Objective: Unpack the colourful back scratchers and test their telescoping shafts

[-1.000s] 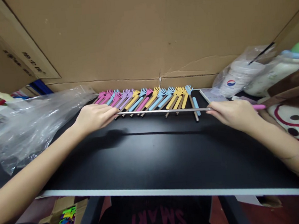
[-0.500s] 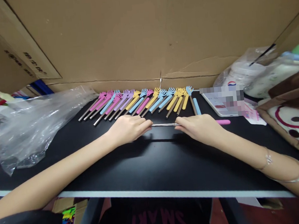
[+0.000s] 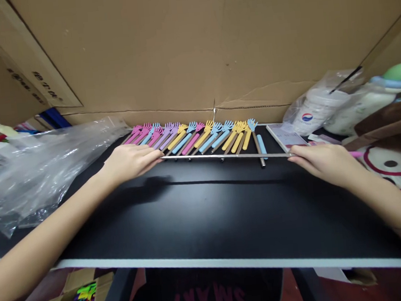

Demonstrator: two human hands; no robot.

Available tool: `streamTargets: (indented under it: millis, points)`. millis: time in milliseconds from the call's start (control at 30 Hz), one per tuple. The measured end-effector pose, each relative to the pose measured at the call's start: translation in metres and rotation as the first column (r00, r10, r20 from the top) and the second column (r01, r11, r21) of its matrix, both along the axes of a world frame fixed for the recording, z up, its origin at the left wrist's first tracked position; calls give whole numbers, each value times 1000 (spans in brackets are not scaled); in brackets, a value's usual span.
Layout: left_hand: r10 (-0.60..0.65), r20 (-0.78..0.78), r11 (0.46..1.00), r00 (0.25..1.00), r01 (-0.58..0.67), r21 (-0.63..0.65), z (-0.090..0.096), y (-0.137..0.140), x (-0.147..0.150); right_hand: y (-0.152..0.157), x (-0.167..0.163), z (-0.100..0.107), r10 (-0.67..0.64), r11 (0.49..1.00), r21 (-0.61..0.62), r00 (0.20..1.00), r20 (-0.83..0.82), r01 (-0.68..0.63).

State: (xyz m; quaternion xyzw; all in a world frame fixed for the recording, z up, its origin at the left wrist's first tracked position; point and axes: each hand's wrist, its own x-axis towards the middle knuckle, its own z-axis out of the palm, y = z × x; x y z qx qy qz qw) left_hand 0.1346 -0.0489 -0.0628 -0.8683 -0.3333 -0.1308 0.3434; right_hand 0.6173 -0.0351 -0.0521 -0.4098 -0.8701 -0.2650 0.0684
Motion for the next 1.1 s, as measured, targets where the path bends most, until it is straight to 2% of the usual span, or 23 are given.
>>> streamTargets:
  millis: [100,200,433,500,600,733,833,1000,1100]
  points:
    - [9,-3,1000,1000,-9,-5,-4,2,4,3,-4,-6,-1,1000,-8,1000,7,1]
    - [-30,6,1000,1000,30,-2,-6,0,19,1,-22,-11,77,997,0,997,-4,-77]
    - [-158,89,985,983,164,-57,-2,-17,106,-27,-111,-13,165,981,-97,984,-63,-171]
    - [-173,101,983,980,178,-47,-1,-21,122,-32,-124,-12,170,978,-114,983,-68,-177]
    - [-180,108,982,978,185,-37,-1,-25,128,-34,-126,-10,192,976,-88,978,-80,-199]
    - [-151,91,987,984,155,-45,3,-23,114,-29,-111,-6,209,977,-29,976,-64,-211]
    - [-117,61,993,991,118,-19,9,-16,87,-18,-89,0,179,984,-8,983,-45,-179]
    - [-22,10,998,1000,23,-53,15,-2,20,6,-27,6,61,987,-146,997,-37,-66]
    - [8,-10,1000,1000,-9,-29,11,1,-6,16,0,2,9,969,-247,998,-57,-23]
